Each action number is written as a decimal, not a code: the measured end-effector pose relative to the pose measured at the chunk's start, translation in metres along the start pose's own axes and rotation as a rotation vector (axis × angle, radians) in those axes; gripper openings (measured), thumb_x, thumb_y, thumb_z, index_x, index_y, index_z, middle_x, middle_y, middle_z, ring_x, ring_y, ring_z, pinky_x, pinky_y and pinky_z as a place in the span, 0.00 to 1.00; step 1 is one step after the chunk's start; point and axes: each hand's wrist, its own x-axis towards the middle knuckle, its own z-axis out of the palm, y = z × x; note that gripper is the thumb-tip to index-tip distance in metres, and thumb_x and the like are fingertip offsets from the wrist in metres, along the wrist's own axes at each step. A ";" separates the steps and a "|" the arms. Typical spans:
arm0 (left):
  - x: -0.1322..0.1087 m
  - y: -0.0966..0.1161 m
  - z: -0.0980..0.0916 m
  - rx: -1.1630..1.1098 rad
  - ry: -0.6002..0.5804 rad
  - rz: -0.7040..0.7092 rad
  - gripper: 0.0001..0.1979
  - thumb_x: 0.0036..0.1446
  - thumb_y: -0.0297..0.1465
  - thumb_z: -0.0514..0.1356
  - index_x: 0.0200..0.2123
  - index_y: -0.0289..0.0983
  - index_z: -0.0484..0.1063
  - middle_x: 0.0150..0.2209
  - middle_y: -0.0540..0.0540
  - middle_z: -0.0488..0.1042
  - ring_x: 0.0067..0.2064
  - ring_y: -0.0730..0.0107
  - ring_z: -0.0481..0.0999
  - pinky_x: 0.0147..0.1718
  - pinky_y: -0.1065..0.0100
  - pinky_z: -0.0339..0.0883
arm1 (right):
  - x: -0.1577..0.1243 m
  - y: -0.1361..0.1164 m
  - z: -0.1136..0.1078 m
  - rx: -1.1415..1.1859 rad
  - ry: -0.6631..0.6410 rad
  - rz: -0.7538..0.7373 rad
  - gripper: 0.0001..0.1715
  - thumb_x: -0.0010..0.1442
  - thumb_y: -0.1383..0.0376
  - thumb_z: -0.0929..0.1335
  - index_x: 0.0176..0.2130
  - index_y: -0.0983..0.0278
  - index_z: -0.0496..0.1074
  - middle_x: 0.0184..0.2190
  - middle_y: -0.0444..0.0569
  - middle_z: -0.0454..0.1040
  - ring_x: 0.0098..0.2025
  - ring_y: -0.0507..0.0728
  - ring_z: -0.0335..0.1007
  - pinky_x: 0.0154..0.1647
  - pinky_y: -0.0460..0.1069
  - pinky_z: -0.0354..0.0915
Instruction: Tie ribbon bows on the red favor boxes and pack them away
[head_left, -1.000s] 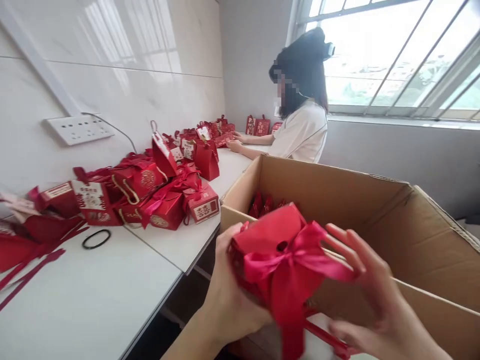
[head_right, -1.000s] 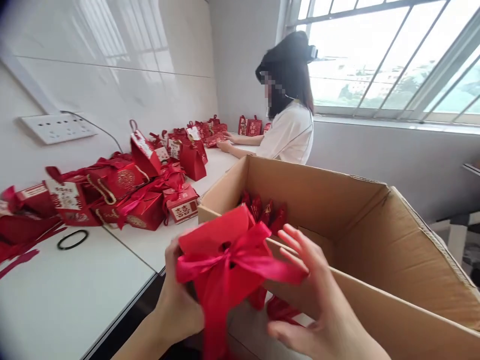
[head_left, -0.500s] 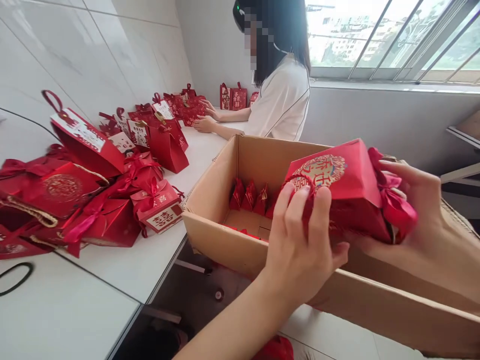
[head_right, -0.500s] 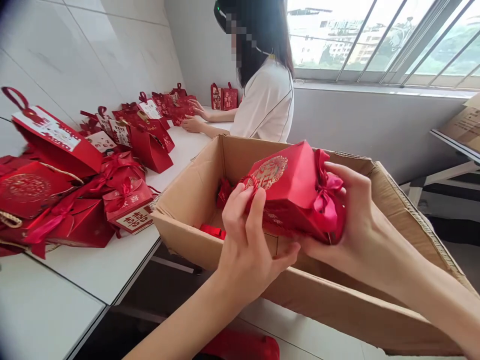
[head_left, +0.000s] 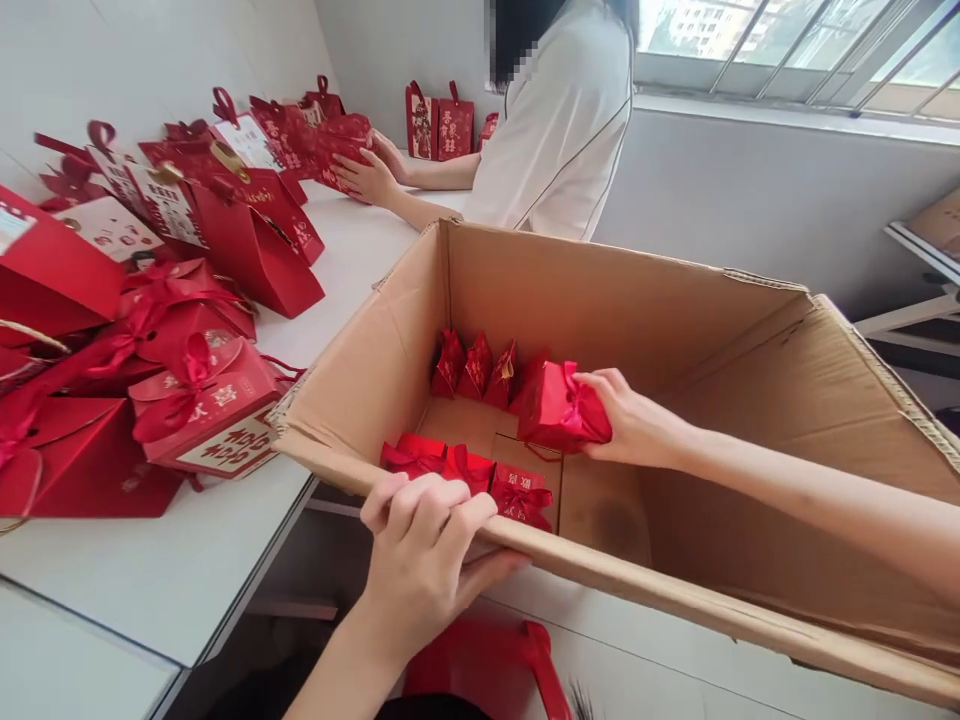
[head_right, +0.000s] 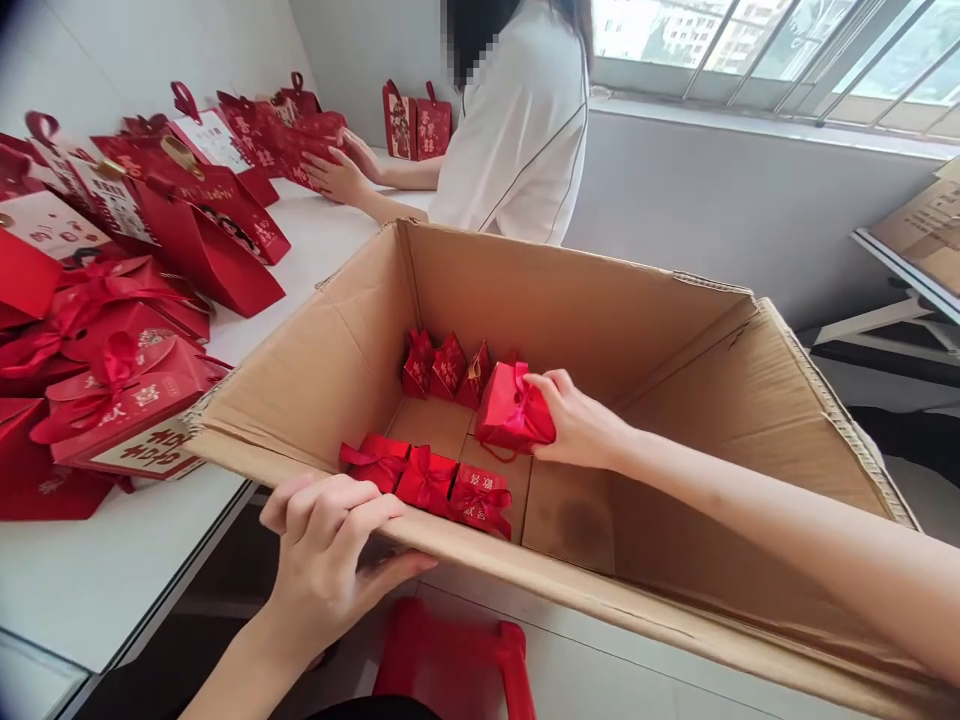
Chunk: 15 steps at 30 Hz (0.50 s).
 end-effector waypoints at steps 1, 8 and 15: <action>0.000 -0.001 0.001 -0.001 0.008 0.005 0.15 0.54 0.46 0.58 0.36 0.40 0.69 0.31 0.47 0.70 0.38 0.64 0.65 0.49 0.61 0.50 | -0.005 0.003 0.013 0.010 -0.040 0.000 0.46 0.46 0.63 0.70 0.60 0.66 0.48 0.52 0.61 0.56 0.34 0.58 0.69 0.33 0.52 0.68; 0.002 -0.001 0.005 0.000 0.063 0.026 0.10 0.57 0.40 0.58 0.33 0.40 0.69 0.28 0.48 0.68 0.37 0.66 0.63 0.46 0.62 0.49 | -0.057 0.044 0.081 0.051 -0.237 0.082 0.46 0.46 0.69 0.67 0.61 0.67 0.46 0.54 0.63 0.53 0.44 0.62 0.69 0.42 0.54 0.69; 0.003 0.004 0.010 -0.040 0.122 -0.018 0.08 0.59 0.35 0.57 0.30 0.38 0.68 0.27 0.49 0.67 0.36 0.68 0.63 0.46 0.63 0.48 | -0.084 0.048 0.138 0.179 -0.352 0.124 0.55 0.44 0.72 0.66 0.64 0.64 0.36 0.56 0.63 0.52 0.51 0.65 0.65 0.46 0.57 0.68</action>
